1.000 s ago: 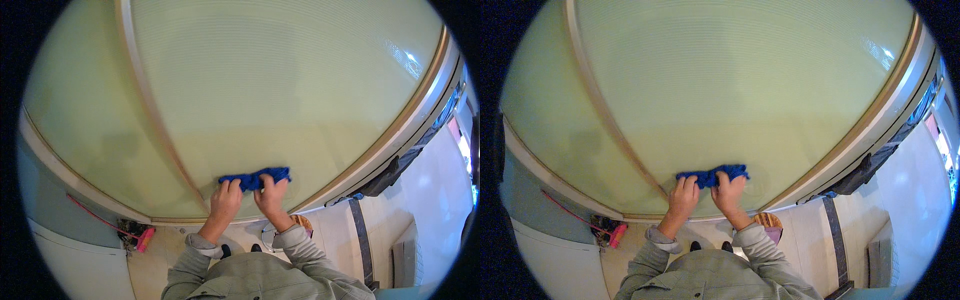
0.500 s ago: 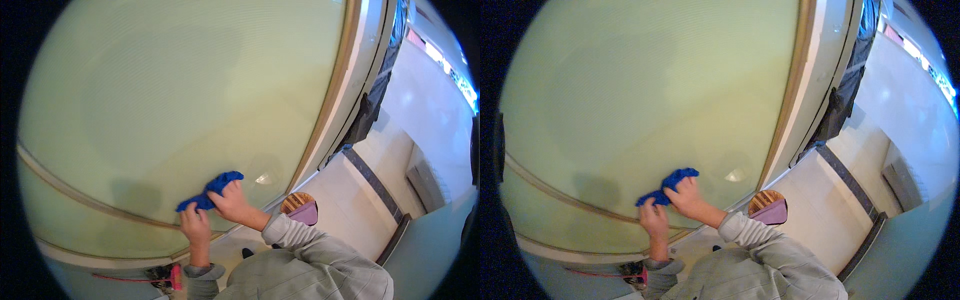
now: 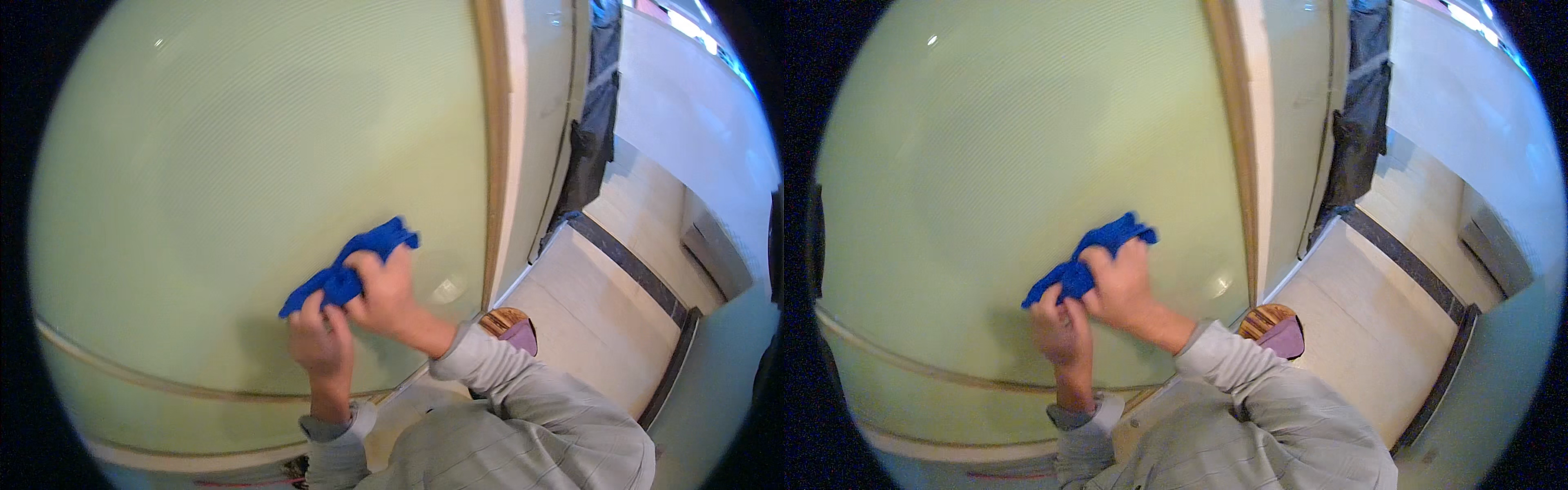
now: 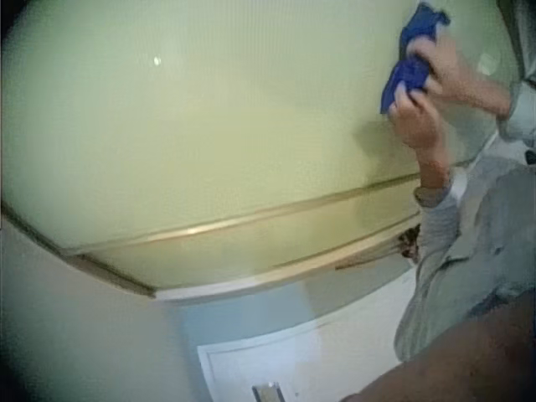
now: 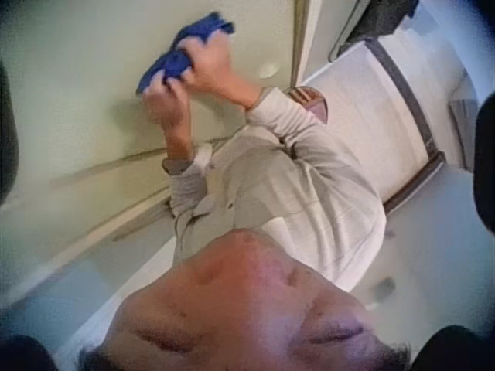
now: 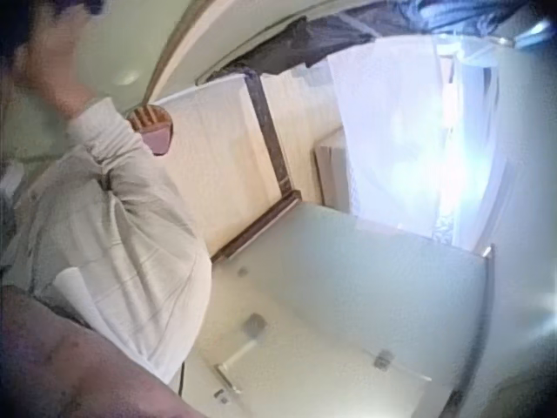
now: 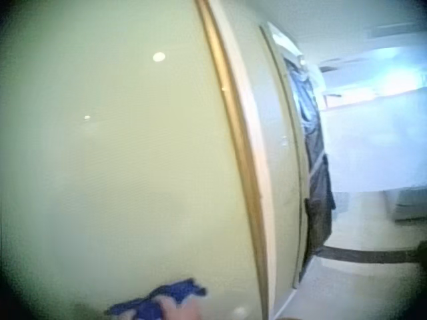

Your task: The person wipes wooden hangers with a blue cloth and places them back into a closet. Then the person wipes the frosted glass closet door with the blue cloth and finishes by wiping it with a purple cloth.

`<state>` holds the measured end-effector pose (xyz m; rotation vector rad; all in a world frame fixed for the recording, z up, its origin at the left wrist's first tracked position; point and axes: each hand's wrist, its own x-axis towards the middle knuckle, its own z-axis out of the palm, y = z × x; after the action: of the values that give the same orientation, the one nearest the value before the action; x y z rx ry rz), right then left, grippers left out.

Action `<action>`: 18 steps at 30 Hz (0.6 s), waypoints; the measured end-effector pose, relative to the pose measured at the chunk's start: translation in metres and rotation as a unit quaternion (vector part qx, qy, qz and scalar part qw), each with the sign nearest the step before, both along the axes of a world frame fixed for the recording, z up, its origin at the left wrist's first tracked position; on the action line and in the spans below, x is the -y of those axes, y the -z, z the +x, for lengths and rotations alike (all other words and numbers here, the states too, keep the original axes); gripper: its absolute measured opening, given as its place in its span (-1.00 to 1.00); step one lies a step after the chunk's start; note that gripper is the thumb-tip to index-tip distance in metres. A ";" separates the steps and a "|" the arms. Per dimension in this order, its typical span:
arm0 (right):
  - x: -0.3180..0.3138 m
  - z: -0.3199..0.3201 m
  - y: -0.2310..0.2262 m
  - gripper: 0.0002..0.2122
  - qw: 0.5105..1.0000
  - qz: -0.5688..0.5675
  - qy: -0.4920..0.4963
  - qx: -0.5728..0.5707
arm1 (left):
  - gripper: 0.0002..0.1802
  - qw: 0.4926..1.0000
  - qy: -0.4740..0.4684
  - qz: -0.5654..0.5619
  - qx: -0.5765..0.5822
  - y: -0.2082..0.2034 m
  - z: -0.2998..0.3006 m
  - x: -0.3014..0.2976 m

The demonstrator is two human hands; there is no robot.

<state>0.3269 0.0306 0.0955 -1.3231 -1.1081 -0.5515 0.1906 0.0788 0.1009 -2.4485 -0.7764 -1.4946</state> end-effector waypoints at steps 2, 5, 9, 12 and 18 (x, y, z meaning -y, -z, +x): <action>-0.002 -0.004 0.013 -0.64 0.999 -0.002 -0.024 0.029 | -0.73 1.000 -0.020 -0.010 0.001 0.016 -0.003 0.002; 0.011 0.000 0.056 -0.67 0.994 -0.071 -0.063 0.048 | -0.72 0.995 -0.056 -0.032 -0.073 0.064 -0.019 0.007; 0.025 0.020 0.138 -0.70 0.990 -0.125 -0.055 0.032 | -0.74 0.981 -0.045 -0.078 -0.171 0.138 -0.009 0.014; 0.035 0.040 0.159 -0.71 0.989 -0.135 -0.044 -0.045 | -0.74 0.967 -0.028 -0.130 -0.217 0.139 0.015 0.024; 0.033 0.096 0.077 -0.62 0.986 -0.068 0.026 -0.148 | -0.74 0.985 0.024 -0.027 -0.170 0.049 0.082 0.029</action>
<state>0.4228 -0.0026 0.0185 -1.5020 -0.8801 -0.3081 0.2721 0.0496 0.0524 -2.6769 -0.7006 -1.0338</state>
